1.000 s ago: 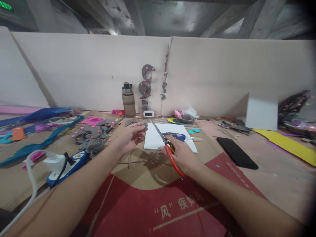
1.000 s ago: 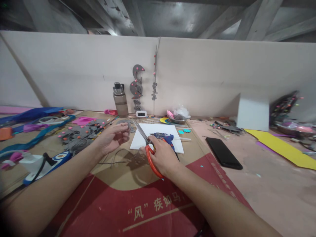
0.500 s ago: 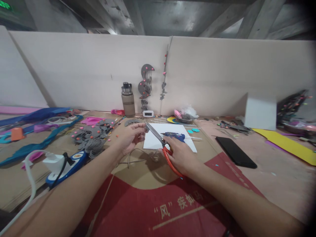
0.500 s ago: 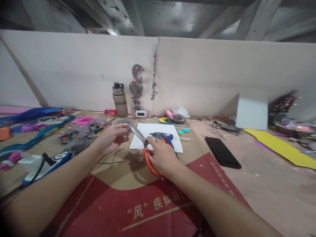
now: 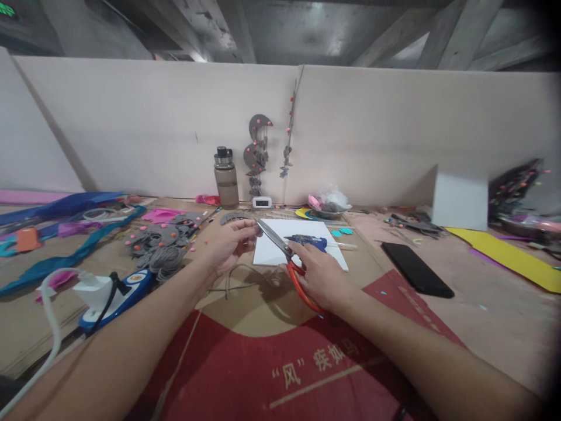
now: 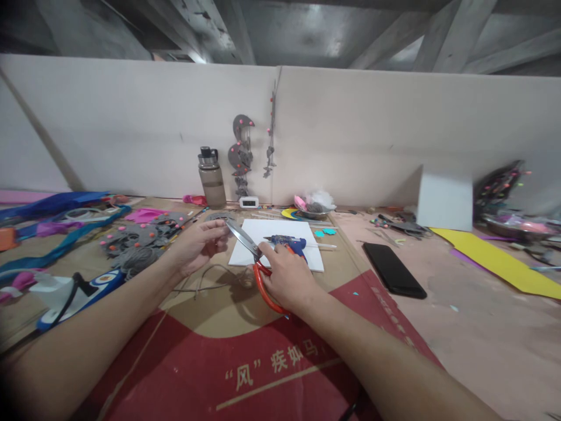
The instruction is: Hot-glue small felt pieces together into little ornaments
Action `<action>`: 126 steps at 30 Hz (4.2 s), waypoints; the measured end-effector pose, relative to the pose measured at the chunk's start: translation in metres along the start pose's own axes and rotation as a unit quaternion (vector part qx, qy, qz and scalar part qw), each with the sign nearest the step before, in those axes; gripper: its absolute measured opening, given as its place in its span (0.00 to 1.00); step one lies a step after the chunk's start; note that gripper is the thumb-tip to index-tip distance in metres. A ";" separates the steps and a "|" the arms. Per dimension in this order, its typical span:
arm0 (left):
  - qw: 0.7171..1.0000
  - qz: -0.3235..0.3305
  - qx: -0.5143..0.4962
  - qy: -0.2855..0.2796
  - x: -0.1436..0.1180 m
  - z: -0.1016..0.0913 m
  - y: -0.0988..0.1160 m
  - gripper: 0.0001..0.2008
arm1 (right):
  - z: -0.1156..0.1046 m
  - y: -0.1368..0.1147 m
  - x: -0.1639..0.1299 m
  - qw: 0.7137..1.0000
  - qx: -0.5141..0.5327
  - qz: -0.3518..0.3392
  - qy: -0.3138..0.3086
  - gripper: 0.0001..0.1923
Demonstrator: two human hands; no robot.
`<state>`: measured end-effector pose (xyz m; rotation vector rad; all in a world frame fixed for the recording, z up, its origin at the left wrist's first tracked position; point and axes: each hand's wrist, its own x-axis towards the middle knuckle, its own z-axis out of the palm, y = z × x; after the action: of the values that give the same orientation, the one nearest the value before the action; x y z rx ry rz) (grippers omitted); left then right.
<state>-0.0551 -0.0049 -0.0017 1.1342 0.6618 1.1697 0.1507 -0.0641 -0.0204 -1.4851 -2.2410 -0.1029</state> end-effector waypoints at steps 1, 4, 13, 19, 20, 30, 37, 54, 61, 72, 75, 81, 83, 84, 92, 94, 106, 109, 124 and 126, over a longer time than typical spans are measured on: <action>1.000 -0.001 0.001 -0.001 0.000 0.000 0.000 0.09 | 0.000 0.000 0.000 1.000 0.001 -0.001 0.000 0.22; 1.000 -0.001 0.005 -0.002 0.000 -0.001 0.001 0.09 | 0.001 0.001 0.000 1.000 0.004 -0.006 0.002 0.22; 1.000 -0.001 0.000 -0.008 0.001 -0.002 0.000 0.09 | 0.003 0.002 0.000 1.000 0.015 -0.010 0.014 0.22; 0.999 -0.014 0.010 0.026 -0.001 0.000 0.002 0.10 | 0.005 0.003 0.003 0.997 0.077 -0.005 0.017 0.21; 0.999 -0.019 0.009 0.034 -0.002 0.001 0.002 0.09 | 0.006 0.004 0.003 0.996 0.087 0.000 0.019 0.21; 0.997 -0.021 -0.060 0.038 -0.002 0.001 0.002 0.08 | 0.012 0.008 0.006 0.992 0.114 0.036 0.048 0.22; 0.995 -0.029 -0.081 0.045 0.002 -0.004 0.000 0.06 | 0.010 0.005 0.005 0.989 0.148 0.009 0.023 0.23; 0.994 -0.032 -0.088 0.047 -0.004 0.011 0.001 0.08 | 0.006 0.000 -0.001 0.995 0.100 -0.006 0.019 0.21; 0.997 -0.019 -0.074 0.028 -0.003 0.009 -0.002 0.08 | 0.003 -0.001 -0.002 0.997 0.071 -0.008 0.017 0.23; 0.997 -0.018 -0.070 0.040 -0.003 0.009 -0.002 0.09 | 0.007 0.002 0.000 0.997 0.069 -0.012 0.019 0.23; 0.997 -0.017 -0.066 0.042 -0.003 0.010 -0.002 0.09 | 0.007 0.003 0.001 0.997 0.066 -0.013 0.023 0.23; 0.998 -0.007 -0.052 0.023 -0.002 0.007 -0.004 0.09 | 0.008 0.004 0.002 0.995 0.092 -0.016 0.033 0.21; 0.999 -0.011 -0.039 0.020 -0.002 0.005 -0.004 0.09 | 0.008 0.004 0.003 0.993 0.115 -0.013 0.034 0.20; 0.999 -0.015 -0.033 0.023 -0.002 0.005 -0.004 0.09 | 0.008 0.005 0.004 0.992 0.122 -0.011 0.035 0.21; 0.996 -0.025 -0.043 0.078 -0.002 0.004 -0.001 0.08 | 0.014 0.006 0.004 0.994 0.101 0.007 0.041 0.24; 0.996 -0.020 -0.052 0.076 -0.002 0.005 -0.001 0.07 | 0.012 0.005 0.003 0.994 0.108 0.005 0.035 0.24; 0.997 -0.015 -0.051 0.055 -0.002 0.003 -0.001 0.08 | 0.005 0.000 0.000 0.993 0.119 0.006 0.007 0.22; 0.997 -0.016 -0.053 0.054 -0.003 0.004 -0.001 0.08 | 0.006 0.000 -0.001 0.994 0.105 0.007 0.005 0.23; 0.996 -0.015 -0.061 0.061 -0.003 0.006 0.001 0.07 | 0.007 0.000 -0.001 0.996 0.093 -0.010 0.008 0.22; 0.996 -0.016 -0.058 0.060 -0.003 0.005 0.000 0.07 | 0.007 0.000 -0.001 0.996 0.093 -0.009 0.007 0.21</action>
<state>-0.0517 -0.0098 0.0000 0.9581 0.6913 1.2392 0.1489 -0.0629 -0.0271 -1.3606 -2.1880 0.0886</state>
